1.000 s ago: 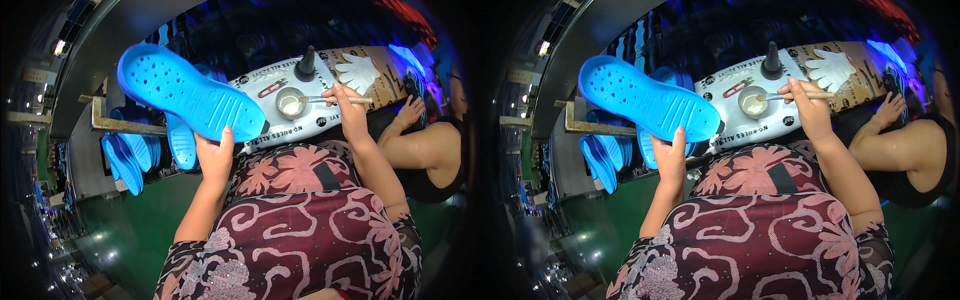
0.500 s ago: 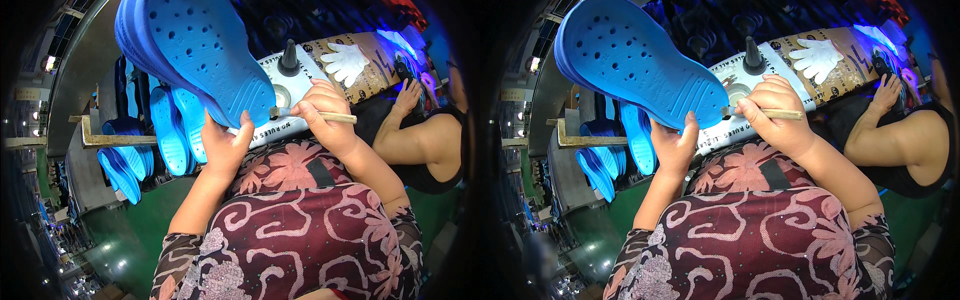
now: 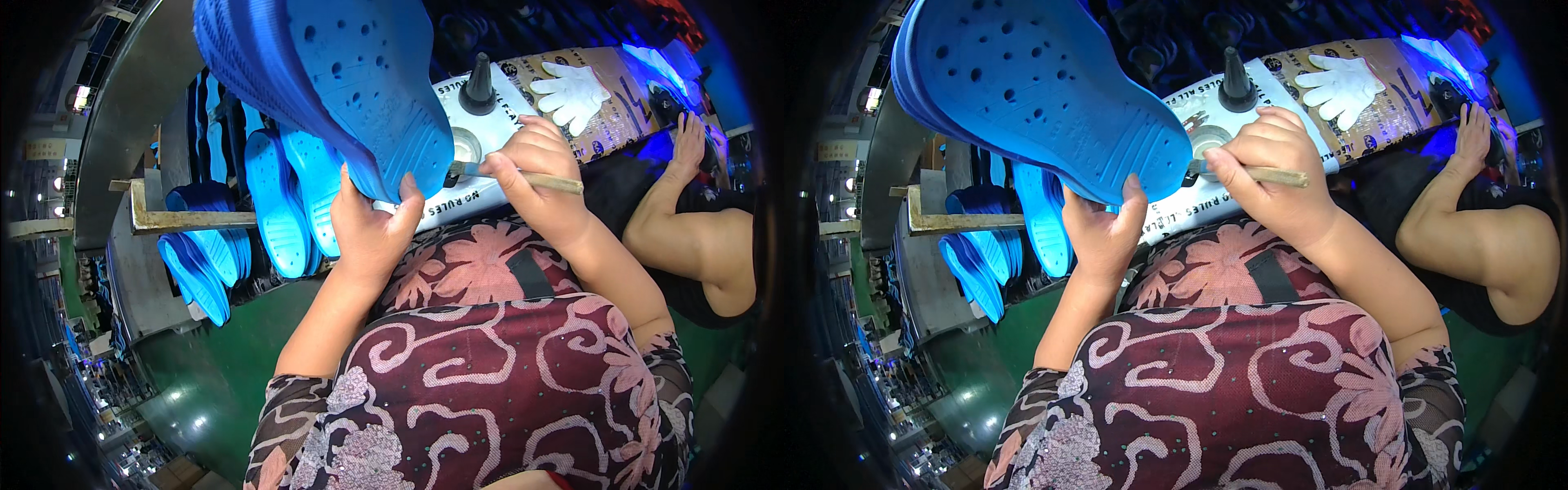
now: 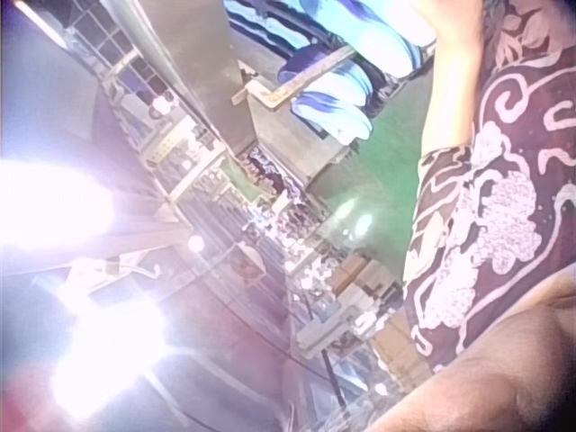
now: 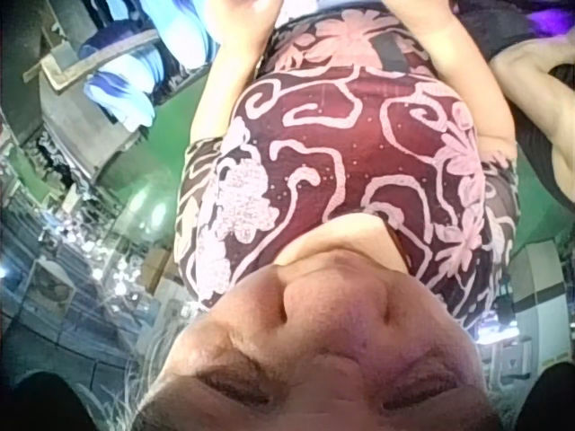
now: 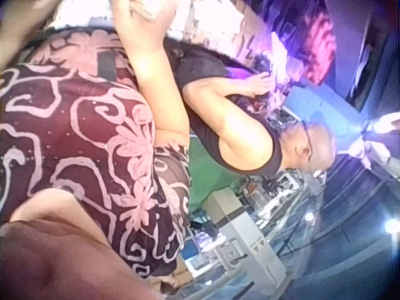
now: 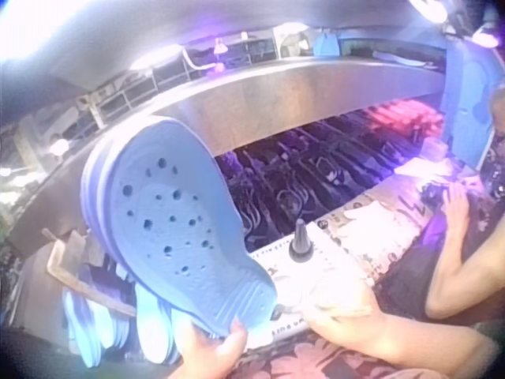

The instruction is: The person applies adhesive to shoe soles using a brush and places the soles onto an overhead conveyor belt.

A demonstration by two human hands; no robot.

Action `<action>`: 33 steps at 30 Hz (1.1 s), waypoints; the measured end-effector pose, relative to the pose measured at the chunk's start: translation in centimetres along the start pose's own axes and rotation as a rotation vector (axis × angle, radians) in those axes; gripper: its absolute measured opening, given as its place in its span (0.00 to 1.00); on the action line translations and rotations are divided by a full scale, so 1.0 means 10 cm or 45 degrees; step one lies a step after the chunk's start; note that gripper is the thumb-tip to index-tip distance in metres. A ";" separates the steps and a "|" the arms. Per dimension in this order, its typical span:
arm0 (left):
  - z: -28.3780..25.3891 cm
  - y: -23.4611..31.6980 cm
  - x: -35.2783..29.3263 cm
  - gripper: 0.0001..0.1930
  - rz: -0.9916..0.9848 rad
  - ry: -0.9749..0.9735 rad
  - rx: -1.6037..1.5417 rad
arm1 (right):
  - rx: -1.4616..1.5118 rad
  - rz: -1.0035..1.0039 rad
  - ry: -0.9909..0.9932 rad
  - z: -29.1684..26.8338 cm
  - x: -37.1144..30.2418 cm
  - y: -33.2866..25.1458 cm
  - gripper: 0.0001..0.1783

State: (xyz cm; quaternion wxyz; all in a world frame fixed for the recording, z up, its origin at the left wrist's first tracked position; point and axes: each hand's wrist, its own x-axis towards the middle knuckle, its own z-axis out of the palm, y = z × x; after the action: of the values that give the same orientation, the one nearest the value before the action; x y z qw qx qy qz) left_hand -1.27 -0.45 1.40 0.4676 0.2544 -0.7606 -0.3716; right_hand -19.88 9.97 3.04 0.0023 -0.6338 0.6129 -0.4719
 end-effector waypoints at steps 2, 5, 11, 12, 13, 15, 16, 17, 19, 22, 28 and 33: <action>-0.02 -0.02 -0.01 0.20 -0.016 -0.011 -0.001 | -0.006 0.056 -0.004 -0.05 0.01 0.01 0.14; -0.01 -0.03 -0.02 0.20 -0.039 -0.005 -0.016 | -0.001 0.156 0.012 -0.07 0.00 0.03 0.13; 0.03 -0.08 -0.03 0.19 0.023 0.051 -0.019 | -0.032 -0.011 -0.090 -0.02 -0.02 -0.06 0.12; 0.03 -0.09 -0.02 0.19 0.050 0.051 0.007 | -0.018 0.048 -0.099 -0.05 -0.03 -0.04 0.12; 0.02 -0.09 -0.03 0.19 0.048 0.052 0.008 | -0.016 0.048 -0.100 -0.06 -0.03 -0.04 0.12; 0.00 -0.08 -0.06 0.22 0.007 -0.073 -0.023 | 0.080 0.073 -0.029 -0.08 0.00 -0.04 0.13; 0.00 -0.07 -0.06 0.22 0.007 -0.074 -0.024 | 0.093 0.056 -0.018 -0.07 0.00 -0.05 0.13; 0.02 -0.07 -0.06 0.22 0.010 -0.063 -0.038 | 0.092 0.057 -0.017 -0.05 0.00 -0.06 0.13; 0.04 -0.07 -0.05 0.22 0.011 -0.047 -0.046 | -0.002 -0.039 -0.071 0.00 -0.01 -0.09 0.13; 0.04 -0.12 -0.02 0.22 0.196 0.100 0.027 | 0.011 -0.003 -0.103 -0.05 -0.03 -0.14 0.13; 0.02 -0.12 -0.03 0.27 0.293 0.072 0.165 | 0.118 0.014 -0.017 0.00 0.00 -0.11 0.13; 0.02 -0.17 -0.01 0.30 0.392 0.051 0.234 | -0.074 0.006 -0.109 0.01 0.00 -0.06 0.12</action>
State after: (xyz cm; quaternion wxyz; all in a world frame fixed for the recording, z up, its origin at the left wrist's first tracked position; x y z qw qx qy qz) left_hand -1.34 -1.33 -0.02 0.5089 0.1840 -0.8118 -0.2194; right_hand -19.34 10.04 3.39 0.0112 -0.6517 0.6272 -0.4263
